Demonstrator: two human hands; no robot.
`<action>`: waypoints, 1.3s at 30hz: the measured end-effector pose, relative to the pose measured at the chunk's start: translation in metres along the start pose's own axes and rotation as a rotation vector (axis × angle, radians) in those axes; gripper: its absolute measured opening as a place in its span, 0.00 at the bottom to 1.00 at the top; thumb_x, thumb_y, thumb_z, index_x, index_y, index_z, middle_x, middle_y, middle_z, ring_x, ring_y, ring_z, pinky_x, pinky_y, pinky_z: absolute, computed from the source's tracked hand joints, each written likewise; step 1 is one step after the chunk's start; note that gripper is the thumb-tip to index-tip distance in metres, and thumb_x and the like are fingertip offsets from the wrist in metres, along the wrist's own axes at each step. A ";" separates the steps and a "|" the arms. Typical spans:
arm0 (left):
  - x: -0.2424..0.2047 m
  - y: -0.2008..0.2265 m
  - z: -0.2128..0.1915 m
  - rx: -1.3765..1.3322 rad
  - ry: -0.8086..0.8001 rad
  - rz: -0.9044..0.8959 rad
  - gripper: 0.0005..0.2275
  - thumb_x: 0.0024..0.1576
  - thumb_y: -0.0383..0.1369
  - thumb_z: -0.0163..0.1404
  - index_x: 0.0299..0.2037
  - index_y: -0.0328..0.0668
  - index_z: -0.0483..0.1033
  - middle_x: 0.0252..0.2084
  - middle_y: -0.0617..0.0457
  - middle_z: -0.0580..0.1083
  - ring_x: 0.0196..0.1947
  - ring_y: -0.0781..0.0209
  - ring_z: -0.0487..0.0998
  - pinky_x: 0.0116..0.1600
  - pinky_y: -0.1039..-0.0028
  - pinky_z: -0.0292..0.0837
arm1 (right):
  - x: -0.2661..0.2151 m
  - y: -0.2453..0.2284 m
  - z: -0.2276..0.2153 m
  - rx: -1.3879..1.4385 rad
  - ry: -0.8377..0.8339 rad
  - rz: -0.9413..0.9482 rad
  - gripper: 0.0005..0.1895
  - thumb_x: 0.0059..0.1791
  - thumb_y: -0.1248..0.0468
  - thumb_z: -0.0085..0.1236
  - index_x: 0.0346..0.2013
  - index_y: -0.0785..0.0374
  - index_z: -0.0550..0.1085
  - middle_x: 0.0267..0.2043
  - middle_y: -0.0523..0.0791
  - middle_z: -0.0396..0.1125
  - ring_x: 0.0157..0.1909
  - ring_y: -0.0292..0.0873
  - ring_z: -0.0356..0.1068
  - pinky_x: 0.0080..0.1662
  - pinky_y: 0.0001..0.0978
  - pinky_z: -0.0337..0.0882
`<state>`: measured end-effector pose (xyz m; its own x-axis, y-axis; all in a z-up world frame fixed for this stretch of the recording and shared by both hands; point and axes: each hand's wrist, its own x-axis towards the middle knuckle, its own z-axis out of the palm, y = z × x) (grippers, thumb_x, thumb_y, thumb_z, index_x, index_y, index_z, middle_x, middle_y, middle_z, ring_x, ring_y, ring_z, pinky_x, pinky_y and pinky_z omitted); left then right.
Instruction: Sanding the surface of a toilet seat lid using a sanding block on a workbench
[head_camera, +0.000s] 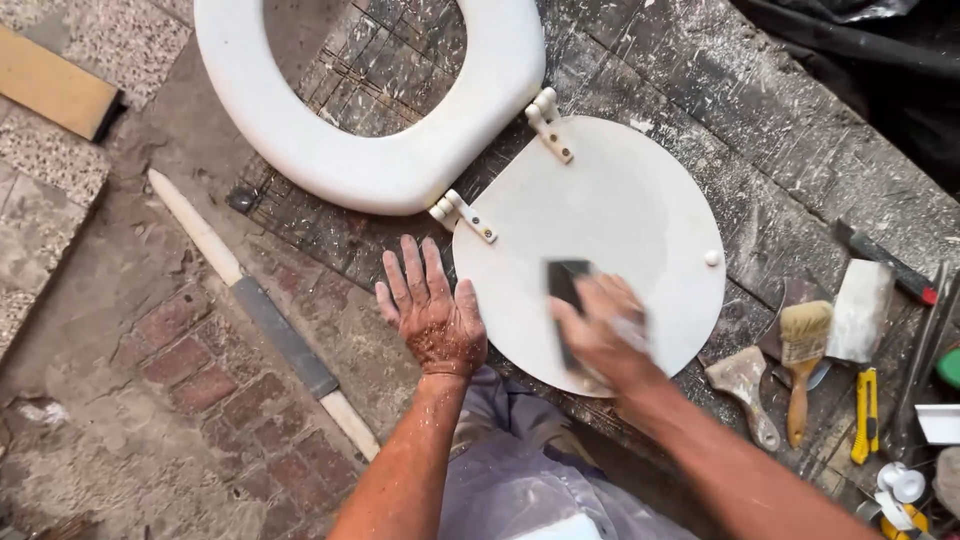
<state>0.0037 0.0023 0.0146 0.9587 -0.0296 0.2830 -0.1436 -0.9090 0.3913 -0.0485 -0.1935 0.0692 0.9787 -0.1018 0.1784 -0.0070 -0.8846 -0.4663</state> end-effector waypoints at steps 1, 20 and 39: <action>0.002 0.002 0.001 -0.003 -0.001 -0.005 0.28 0.64 0.50 0.31 0.72 0.49 0.58 0.76 0.47 0.54 0.75 0.42 0.49 0.72 0.49 0.38 | -0.013 0.017 -0.016 -0.004 -0.004 -0.002 0.18 0.46 0.53 0.67 0.24 0.62 0.73 0.23 0.51 0.65 0.31 0.57 0.70 0.39 0.47 0.70; 0.001 -0.001 0.005 0.032 0.019 0.030 0.28 0.61 0.47 0.39 0.71 0.47 0.60 0.75 0.46 0.55 0.74 0.40 0.51 0.71 0.48 0.41 | -0.045 0.088 -0.050 -0.086 -0.305 -0.032 0.15 0.47 0.51 0.61 0.27 0.60 0.76 0.24 0.47 0.66 0.33 0.52 0.71 0.41 0.43 0.70; 0.001 0.002 0.002 0.013 0.018 0.004 0.27 0.65 0.49 0.31 0.72 0.47 0.58 0.76 0.46 0.54 0.75 0.42 0.49 0.72 0.49 0.39 | -0.047 0.098 -0.040 -0.094 -0.355 -0.203 0.16 0.49 0.49 0.59 0.26 0.57 0.75 0.23 0.44 0.69 0.32 0.49 0.73 0.44 0.42 0.69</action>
<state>0.0052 -0.0005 0.0138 0.9533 -0.0260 0.3008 -0.1443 -0.9143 0.3785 -0.1034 -0.2938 0.0496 0.9719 0.2276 -0.0593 0.1906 -0.9099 -0.3685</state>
